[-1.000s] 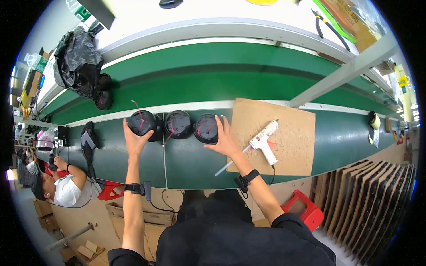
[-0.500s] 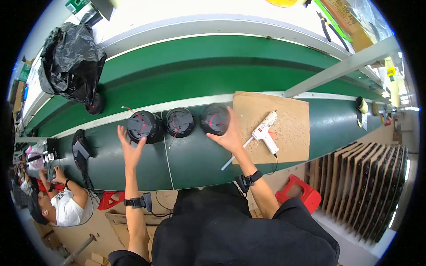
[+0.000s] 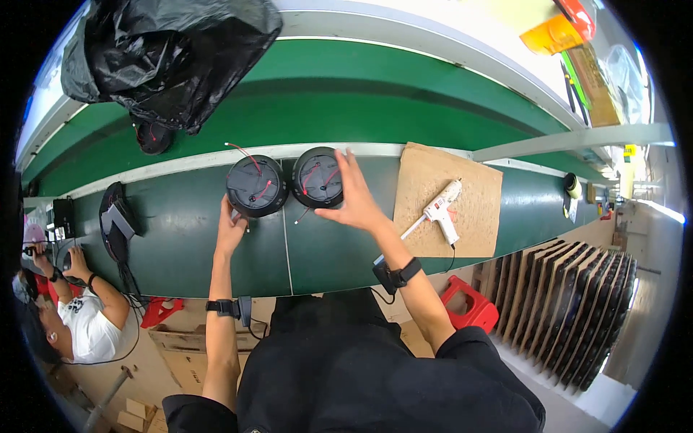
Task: Use a glue gun to apply adhesive and manage wires inside plastic product shells.
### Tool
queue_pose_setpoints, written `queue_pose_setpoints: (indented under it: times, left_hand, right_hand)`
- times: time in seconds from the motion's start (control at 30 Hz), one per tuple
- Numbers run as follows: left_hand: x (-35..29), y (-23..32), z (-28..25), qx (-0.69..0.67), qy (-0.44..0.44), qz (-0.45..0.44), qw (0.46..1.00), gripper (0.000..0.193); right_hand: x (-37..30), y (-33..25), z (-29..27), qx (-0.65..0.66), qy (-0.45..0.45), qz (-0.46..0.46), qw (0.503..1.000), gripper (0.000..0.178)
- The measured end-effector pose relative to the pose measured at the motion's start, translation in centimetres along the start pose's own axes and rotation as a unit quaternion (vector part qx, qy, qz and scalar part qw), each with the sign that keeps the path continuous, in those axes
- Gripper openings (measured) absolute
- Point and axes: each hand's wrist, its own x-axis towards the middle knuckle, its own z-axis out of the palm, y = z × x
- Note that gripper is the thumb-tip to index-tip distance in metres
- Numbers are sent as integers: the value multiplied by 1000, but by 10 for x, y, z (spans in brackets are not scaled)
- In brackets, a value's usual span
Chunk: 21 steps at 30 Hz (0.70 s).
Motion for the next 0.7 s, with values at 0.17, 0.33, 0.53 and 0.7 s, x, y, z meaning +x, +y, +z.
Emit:
queue_pose_setpoints:
  times: [0.17,0.33,0.53,0.7]
  left_hand:
    - [5,-16,-3,-14,-87,-59,994,90]
    - [12,2,27,126,-63,68,988,82]
    - [-11,13,60,201,45,64,976,71]
    - [-41,-1,76,205,112,17,972,108]
  right_hand:
    - [-33,56,2,259,54,136,955,103]
    - [-28,108,60,81,-5,44,996,104]
    - [-4,76,93,213,-5,88,973,106]
    - [6,92,106,187,-23,42,981,83]
